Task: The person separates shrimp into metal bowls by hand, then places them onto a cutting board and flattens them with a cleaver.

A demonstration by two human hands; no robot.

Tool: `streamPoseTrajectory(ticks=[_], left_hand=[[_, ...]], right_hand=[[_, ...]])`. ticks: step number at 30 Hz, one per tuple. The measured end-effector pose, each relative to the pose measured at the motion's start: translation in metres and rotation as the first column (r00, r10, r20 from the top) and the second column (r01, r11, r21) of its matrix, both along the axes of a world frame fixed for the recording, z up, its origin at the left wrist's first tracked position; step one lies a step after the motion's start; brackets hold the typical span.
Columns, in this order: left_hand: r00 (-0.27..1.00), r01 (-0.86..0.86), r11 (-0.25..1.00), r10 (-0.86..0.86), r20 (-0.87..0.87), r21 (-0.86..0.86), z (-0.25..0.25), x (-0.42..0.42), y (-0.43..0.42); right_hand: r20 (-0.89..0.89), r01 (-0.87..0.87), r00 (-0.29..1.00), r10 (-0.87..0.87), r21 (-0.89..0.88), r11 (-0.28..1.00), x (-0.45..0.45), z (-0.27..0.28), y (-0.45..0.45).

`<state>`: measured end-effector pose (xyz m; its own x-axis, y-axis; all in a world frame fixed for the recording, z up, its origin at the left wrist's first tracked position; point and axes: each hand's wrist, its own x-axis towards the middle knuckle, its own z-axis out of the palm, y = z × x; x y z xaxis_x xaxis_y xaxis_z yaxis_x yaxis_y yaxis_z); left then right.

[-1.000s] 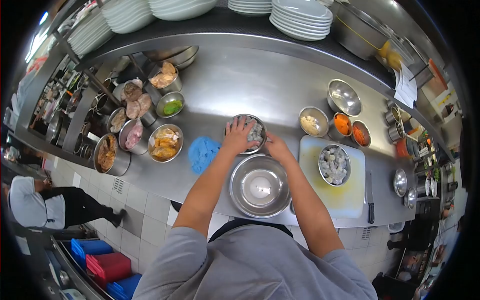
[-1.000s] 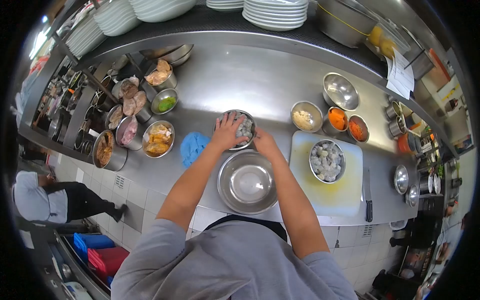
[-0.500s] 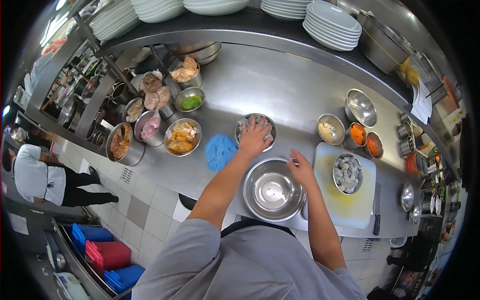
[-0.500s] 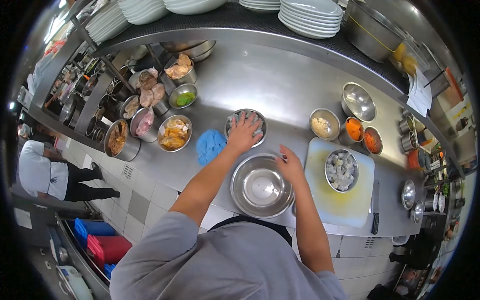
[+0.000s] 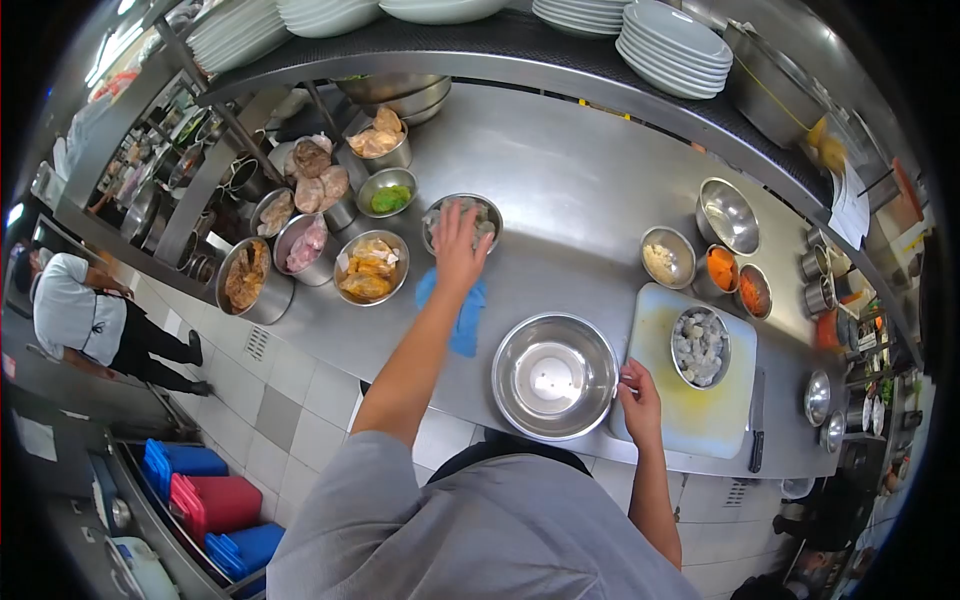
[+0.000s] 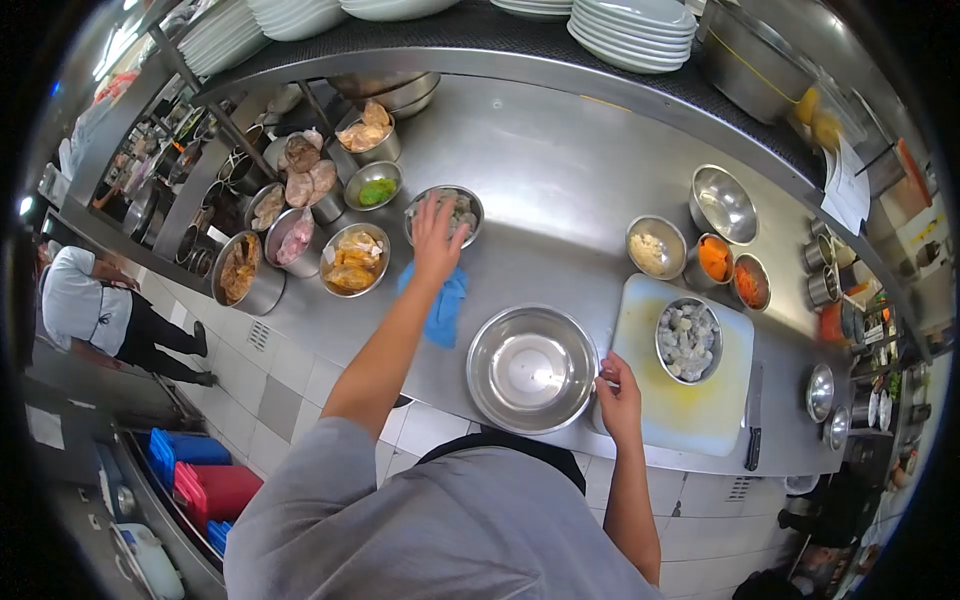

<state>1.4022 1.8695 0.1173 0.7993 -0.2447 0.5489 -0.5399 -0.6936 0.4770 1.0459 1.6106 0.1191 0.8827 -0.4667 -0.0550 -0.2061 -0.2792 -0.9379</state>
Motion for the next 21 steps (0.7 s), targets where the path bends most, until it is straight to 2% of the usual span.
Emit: streamPoseTrajectory(ticks=[1, 3, 4, 6, 7, 8, 9, 10, 11, 13, 15, 18, 19, 21], left_hand=[[0.999, 0.009, 0.995, -0.006, 0.034, -0.095, -0.009, -0.010, 0.011], [0.997, 0.079, 0.995, -0.080, -0.010, -0.067, -0.049, -0.029, 0.048], [0.996, 0.088, 0.994, -0.090, -0.018, -0.067, -0.057, -0.042, 0.063], [0.975, 0.091, 0.996, -0.092, -0.205, -0.014, -0.071, -0.064, 0.084], [0.967, 0.112, 0.994, -0.113, -0.227, -0.017, -0.076, -0.071, 0.087], [0.985, 0.092, 0.994, -0.081, -0.151, 0.063, -0.079, -0.078, 0.087], [0.996, 0.066, 0.988, -0.057, -0.067, 0.138, -0.081, -0.083, 0.086], [0.996, 0.060, 0.990, -0.050, -0.078, 0.128, -0.079, -0.084, 0.083], [0.993, 0.081, 0.989, -0.070, -0.090, 0.123, -0.080, -0.088, 0.080], [0.982, 0.097, 0.974, -0.061, -0.177, 0.203, -0.079, -0.092, 0.073], [0.973, 0.155, 0.959, -0.107, -0.204, 0.238, -0.073, -0.102, 0.065], [0.956, 0.241, 0.935, -0.182, -0.232, 0.261, -0.066, -0.110, 0.046], [0.949, 0.268, 0.932, -0.212, -0.232, 0.243, -0.070, -0.109, 0.039], [0.945, 0.283, 0.935, -0.234, -0.227, 0.214, -0.075, -0.093, 0.015]], right_hand=[[-0.004, 0.015, 1.000, -0.015, 0.055, 0.998, -0.002, -0.003, 0.001], [-0.015, 0.040, 0.999, -0.038, 0.108, 0.993, -0.006, -0.004, 0.000], [-0.097, 0.037, 0.995, -0.024, 0.139, 0.990, -0.005, -0.003, 0.001], [-0.200, 0.063, 0.979, -0.028, 0.172, 0.983, -0.002, -0.001, 0.004], [-0.219, 0.059, 0.975, -0.037, 0.092, 0.994, 0.004, -0.004, 0.006], [-0.239, 0.052, 0.970, -0.048, 0.011, 0.999, 0.009, -0.009, 0.006], [-0.148, 0.046, 0.988, -0.050, -0.030, 0.999, 0.013, -0.029, 0.003], [-0.054, 0.042, 0.997, -0.046, -0.073, 0.996, 0.017, -0.045, 0.001], [-0.066, 0.061, 0.996, -0.067, -0.077, 0.995, 0.022, -0.036, 0.002], [-0.278, 0.021, 0.956, -0.095, -0.257, 0.966, 0.031, -0.014, 0.006], [-0.312, 0.078, 0.940, -0.139, -0.198, 0.977, 0.032, -0.012, 0.005], [-0.301, 0.031, 0.953, 0.015, 0.145, 0.989, 0.017, -0.009, 0.011], [-0.302, 0.047, 0.953, -0.002, 0.141, 0.989, 0.011, -0.007, 0.012], [-0.349, 0.135, 0.937, -0.018, 0.315, 0.939, -0.002, -0.004, 0.012]])
